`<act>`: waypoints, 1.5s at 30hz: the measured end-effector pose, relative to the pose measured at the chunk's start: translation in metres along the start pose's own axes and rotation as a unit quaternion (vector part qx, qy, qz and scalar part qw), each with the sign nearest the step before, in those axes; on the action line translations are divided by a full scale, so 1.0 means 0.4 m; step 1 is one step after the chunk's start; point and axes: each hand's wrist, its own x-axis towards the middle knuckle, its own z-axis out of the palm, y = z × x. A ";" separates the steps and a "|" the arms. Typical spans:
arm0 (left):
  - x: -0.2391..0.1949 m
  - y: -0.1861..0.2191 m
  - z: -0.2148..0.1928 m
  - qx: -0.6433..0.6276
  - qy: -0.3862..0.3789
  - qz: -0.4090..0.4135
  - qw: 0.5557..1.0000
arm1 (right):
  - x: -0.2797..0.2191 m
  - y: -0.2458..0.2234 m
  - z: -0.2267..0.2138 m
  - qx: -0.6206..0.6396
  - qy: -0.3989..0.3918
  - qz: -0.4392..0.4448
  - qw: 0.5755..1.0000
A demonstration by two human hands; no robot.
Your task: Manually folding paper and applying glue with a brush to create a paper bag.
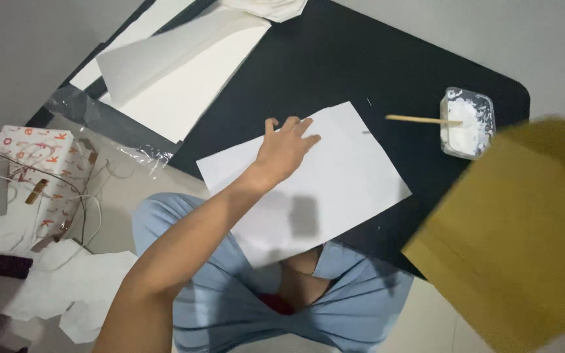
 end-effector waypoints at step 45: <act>-0.107 -0.106 0.038 -0.765 0.046 -0.455 0.454 | 0.425 -0.167 0.427 0.035 -0.099 0.253 0.962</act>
